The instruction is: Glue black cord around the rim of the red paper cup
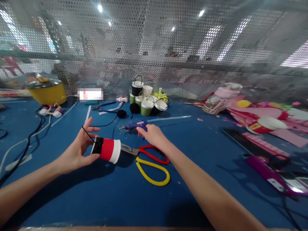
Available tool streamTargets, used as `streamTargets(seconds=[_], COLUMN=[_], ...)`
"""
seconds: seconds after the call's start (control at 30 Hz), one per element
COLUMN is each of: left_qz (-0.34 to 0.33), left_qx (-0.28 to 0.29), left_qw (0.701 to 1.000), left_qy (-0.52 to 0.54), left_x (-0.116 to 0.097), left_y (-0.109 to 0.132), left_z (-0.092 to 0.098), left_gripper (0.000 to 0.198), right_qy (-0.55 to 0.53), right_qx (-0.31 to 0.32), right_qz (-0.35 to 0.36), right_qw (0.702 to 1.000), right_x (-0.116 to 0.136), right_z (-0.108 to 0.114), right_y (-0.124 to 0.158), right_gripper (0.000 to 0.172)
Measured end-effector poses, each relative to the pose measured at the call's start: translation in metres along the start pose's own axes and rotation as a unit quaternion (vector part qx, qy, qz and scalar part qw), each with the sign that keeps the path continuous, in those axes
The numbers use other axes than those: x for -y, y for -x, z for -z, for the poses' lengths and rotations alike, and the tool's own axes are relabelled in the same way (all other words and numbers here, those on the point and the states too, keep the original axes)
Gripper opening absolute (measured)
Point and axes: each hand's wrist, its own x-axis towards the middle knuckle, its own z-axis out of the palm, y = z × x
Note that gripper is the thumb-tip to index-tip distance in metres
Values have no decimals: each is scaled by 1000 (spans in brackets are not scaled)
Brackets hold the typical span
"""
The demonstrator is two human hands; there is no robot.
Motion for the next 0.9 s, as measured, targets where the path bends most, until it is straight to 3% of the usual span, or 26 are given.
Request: streamTargets(seconds=[0.1,0.2,0.3,0.43,0.53,0.67,0.9], left_qz=[7,26,43,59,61,63,23], left_qx=[3,11,22,57,63,59,80], left_qw=[1000,999,998,992,986,984,987], left_qy=[7,22,46,101,138,155,136], left_x=[-1,-4,-9,-13,-12,-10,-13], left_y=[0,1,4,5,3,2,7], left_z=[0,-1,-3,-4,-3,-2,-6], left_gripper=[99,100,100,101,102,103,97], right_qy=[46,60,-44,-111,-175,-253,-256], right_qx=[-47,-75,-3,89,115,94,81], right_qz=[18,80,247,343,317,232,193], right_qw=[998,992,968,928,925,934,944], right_x=[1,27,72,117,117,97,83], right_z=[-2,3,5,3,6,12,-1], right_y=[-4,6,26,44,44,42,47], right_gripper=[25,21,23,11,11,17,24])
